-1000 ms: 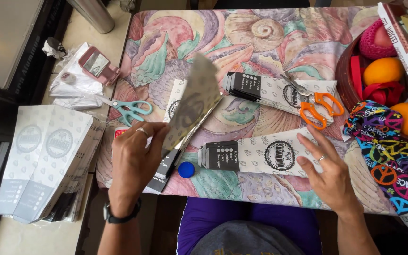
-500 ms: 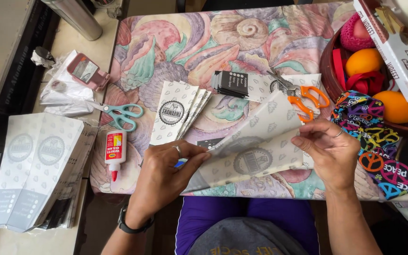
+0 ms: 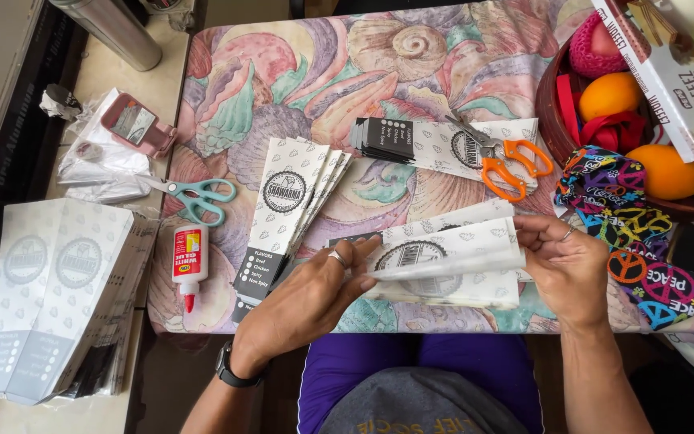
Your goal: The person folds multiple white paper sheets printed with a logo into small rectangular packets. They fold each sheet in half, then fold the sides inward to create a packet shape, and stack the finished packets on the table.
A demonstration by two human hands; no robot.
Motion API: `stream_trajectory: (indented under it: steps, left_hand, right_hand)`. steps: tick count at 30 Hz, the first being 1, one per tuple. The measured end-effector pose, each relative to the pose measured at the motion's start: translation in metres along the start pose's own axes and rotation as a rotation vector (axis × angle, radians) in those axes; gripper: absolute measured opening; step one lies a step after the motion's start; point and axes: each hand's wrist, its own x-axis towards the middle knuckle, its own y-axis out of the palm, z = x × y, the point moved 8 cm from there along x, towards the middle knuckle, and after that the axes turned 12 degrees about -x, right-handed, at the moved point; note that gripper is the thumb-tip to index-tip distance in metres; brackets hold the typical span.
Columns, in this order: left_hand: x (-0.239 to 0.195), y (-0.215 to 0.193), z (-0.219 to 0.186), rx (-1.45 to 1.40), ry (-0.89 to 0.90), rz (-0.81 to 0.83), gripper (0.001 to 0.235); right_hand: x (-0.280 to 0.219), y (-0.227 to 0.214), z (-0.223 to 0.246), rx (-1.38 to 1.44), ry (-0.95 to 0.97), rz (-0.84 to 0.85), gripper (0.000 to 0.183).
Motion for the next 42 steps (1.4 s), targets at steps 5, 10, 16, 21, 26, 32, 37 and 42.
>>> stream_trajectory:
  steps: [5, 10, 16, 21, 26, 32, 37, 42]
  left_hand:
    - [-0.004, 0.007, 0.009, -0.098, 0.069, 0.102, 0.026]
    - [-0.010, 0.018, 0.022, -0.217, 0.046, 0.173, 0.046]
    - [-0.010, 0.039, 0.042, -0.159, -0.199, 0.171, 0.102]
    - [-0.014, 0.031, 0.045, -0.022, -0.343, 0.101, 0.098]
    - [-0.037, 0.002, 0.055, 0.030, -0.446, 0.058, 0.099]
    - [-0.096, -0.046, 0.076, -0.233, -0.539, -0.209, 0.098]
    - [-0.146, -0.089, 0.084, -0.420, -0.372, -0.481, 0.102]
    - [-0.159, -0.112, 0.122, -0.230, -0.791, -0.716, 0.097]
  right_hand:
    - [-0.001, 0.001, -0.003, -0.009, -0.039, 0.036, 0.039]
    - [-0.003, 0.005, 0.003, -0.093, -0.039, 0.061, 0.038]
    - [-0.003, 0.012, 0.014, -0.039, 0.020, 0.094, 0.038]
    - [0.001, 0.013, 0.033, -0.145, -0.059, 0.166, 0.043]
    - [0.009, -0.016, 0.010, -0.189, -0.011, -0.002, 0.028]
    - [0.025, -0.057, -0.055, -0.019, 0.092, -0.170, 0.034]
    - [0.034, -0.066, -0.090, 0.135, 0.185, -0.154, 0.039]
    - [0.036, -0.066, -0.116, 0.221, 0.241, -0.172, 0.041]
